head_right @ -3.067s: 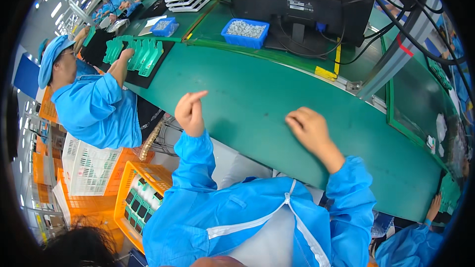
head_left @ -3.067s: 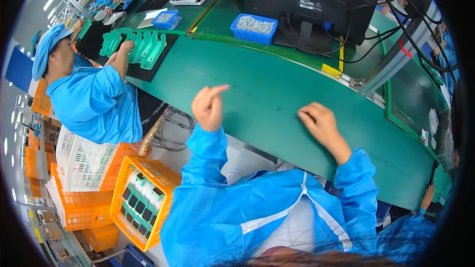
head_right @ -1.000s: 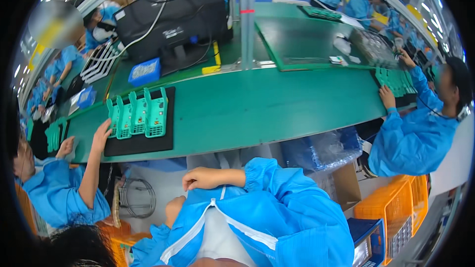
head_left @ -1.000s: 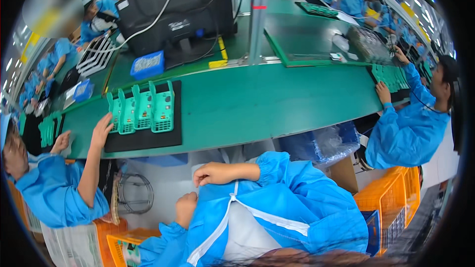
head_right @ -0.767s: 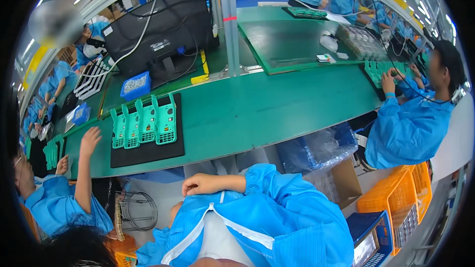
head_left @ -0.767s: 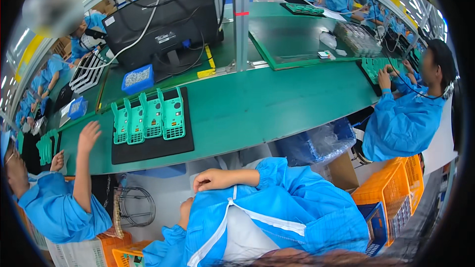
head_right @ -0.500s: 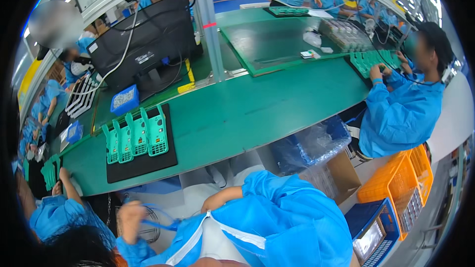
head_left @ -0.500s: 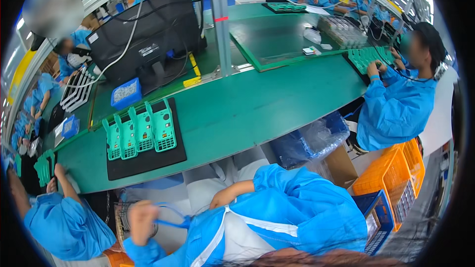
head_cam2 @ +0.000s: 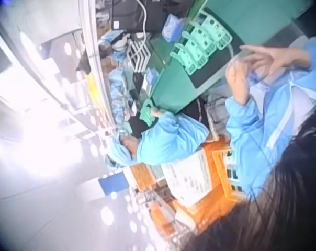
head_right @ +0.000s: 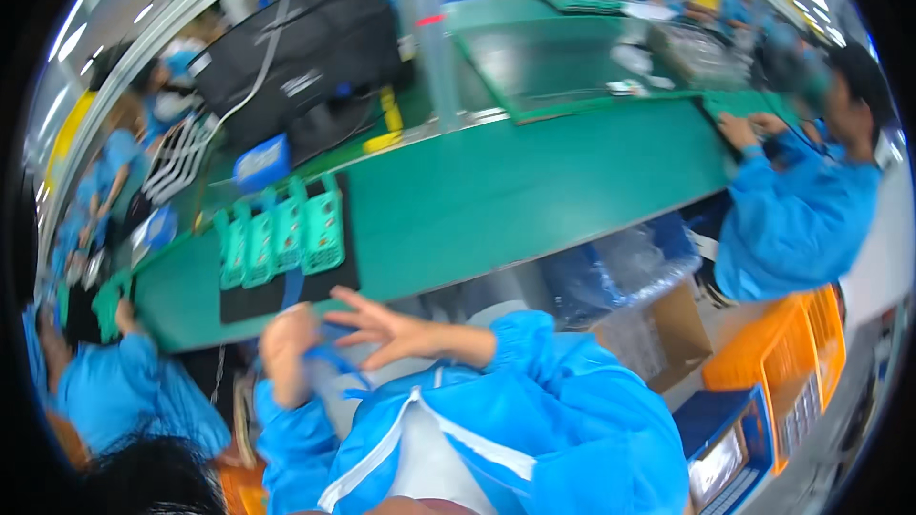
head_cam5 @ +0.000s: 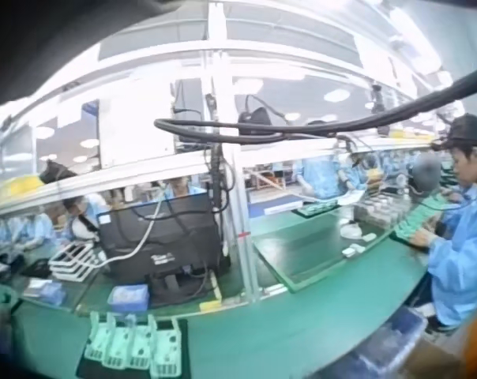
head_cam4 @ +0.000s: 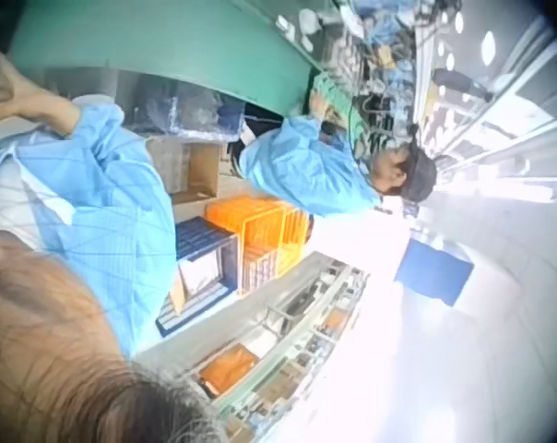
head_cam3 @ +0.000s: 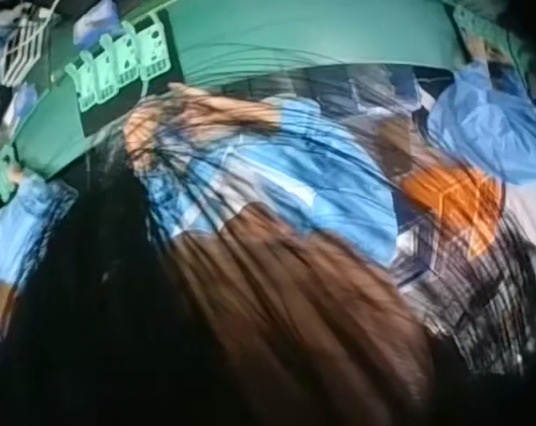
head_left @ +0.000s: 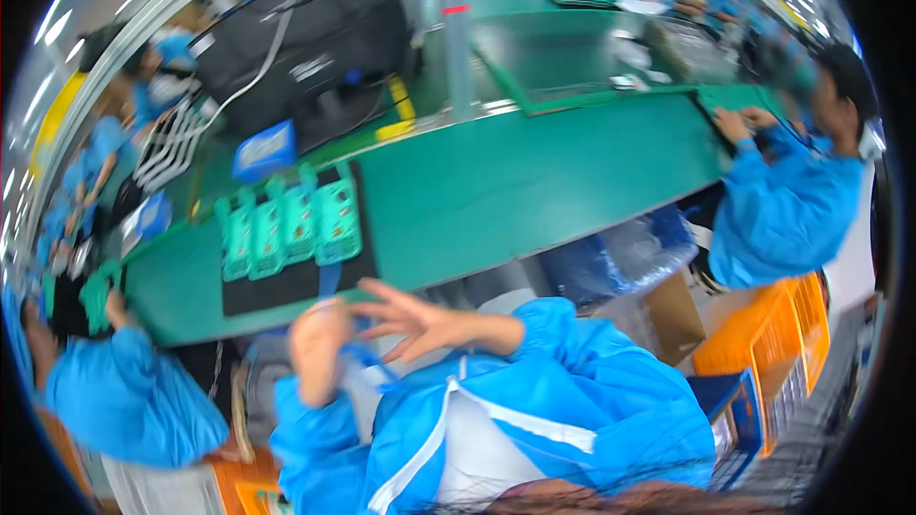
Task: Assembling small electronic components into green plastic trays on a factory assembly line.
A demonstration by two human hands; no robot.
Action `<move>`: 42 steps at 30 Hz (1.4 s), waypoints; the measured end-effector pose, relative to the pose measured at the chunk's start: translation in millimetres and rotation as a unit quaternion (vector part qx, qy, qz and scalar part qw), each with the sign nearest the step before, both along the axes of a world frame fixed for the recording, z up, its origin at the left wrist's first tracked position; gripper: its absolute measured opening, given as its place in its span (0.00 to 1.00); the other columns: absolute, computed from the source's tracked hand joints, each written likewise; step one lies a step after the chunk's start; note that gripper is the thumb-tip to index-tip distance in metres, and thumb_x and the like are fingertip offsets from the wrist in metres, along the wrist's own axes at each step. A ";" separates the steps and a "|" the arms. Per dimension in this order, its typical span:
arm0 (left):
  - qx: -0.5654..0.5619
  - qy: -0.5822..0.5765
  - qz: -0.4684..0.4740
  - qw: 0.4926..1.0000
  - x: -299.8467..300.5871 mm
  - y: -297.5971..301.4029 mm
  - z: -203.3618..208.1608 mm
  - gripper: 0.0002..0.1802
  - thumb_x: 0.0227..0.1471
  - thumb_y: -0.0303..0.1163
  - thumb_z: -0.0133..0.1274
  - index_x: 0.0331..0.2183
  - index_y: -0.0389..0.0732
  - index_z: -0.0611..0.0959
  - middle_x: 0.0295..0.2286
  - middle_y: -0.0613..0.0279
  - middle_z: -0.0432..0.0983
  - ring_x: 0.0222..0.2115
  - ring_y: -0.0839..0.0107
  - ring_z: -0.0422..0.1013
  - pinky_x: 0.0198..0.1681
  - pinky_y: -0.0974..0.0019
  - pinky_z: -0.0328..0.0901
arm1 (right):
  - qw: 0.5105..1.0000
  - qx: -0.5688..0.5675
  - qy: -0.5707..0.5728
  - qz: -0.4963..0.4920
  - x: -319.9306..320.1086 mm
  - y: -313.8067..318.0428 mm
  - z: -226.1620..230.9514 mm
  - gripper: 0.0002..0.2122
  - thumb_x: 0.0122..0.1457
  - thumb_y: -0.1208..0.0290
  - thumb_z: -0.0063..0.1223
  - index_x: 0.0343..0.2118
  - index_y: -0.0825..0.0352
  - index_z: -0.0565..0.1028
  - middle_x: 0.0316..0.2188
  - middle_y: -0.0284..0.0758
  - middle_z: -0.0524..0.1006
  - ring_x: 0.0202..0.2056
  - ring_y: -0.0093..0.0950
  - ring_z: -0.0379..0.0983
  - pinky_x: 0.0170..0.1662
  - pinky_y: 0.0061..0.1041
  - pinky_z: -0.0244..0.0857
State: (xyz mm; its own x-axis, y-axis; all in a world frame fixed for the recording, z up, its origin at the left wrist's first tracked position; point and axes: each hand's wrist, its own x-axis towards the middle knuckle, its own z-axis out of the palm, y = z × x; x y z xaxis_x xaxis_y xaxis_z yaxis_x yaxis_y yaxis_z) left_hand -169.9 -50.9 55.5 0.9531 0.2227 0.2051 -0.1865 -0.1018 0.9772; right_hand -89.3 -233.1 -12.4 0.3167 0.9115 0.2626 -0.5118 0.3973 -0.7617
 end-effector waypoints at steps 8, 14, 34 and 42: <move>-0.149 -0.031 -0.058 0.987 12.7 -26.0 -72.2 0.24 0.63 0.40 0.40 0.18 0.38 0.71 0.19 0.69 0.62 0.21 0.81 0.56 0.24 0.74 0.51 | 0.971 -0.199 -0.120 -0.063 -0.8 -30.2 -27.8 0.33 0.53 0.81 0.57 0.62 0.63 0.55 0.46 0.37 0.72 0.40 0.20 0.69 0.44 0.20 0.66; -0.014 -0.010 0.059 0.998 -10.6 -13.5 -90.9 0.20 0.60 0.40 0.46 0.25 0.36 0.82 0.19 0.71 0.65 0.21 0.82 0.58 0.24 0.74 0.51 | 0.938 -0.261 -0.202 -0.104 0.4 -44.5 -46.9 0.17 0.54 0.75 0.59 0.48 0.67 0.74 0.36 0.30 0.76 0.38 0.18 0.70 0.41 0.18 0.64; 0.543 0.026 0.177 0.821 -10.1 13.1 -167.5 0.12 0.47 0.40 0.57 0.25 0.41 0.79 0.23 0.54 0.74 0.26 0.54 0.72 0.28 0.55 0.65 | 0.689 -0.467 -0.519 -0.193 7.9 -155.0 -139.0 0.10 0.52 0.67 0.59 0.33 0.69 0.77 0.29 0.37 0.76 0.31 0.34 0.73 0.36 0.28 0.69; 0.342 -0.055 -0.083 0.935 -7.9 -78.0 -132.1 0.13 0.45 0.36 0.59 0.36 0.44 0.80 0.30 0.56 0.78 0.27 0.58 0.73 0.28 0.60 0.66 | 0.895 -0.352 -0.037 -0.271 -11.7 -130.6 -119.7 0.10 0.60 0.65 0.52 0.40 0.66 0.71 0.30 0.30 0.75 0.29 0.19 0.74 0.33 0.21 0.71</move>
State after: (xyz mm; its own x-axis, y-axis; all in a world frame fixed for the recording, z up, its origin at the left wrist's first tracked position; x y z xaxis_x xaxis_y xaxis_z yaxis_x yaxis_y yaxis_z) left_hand -177.8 -128.9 -76.6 0.9279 -0.1440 0.3439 -0.3497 -0.6559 0.6689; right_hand -101.0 -363.8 -132.1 0.7680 0.5776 -0.2768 -0.3261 -0.0193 -0.9451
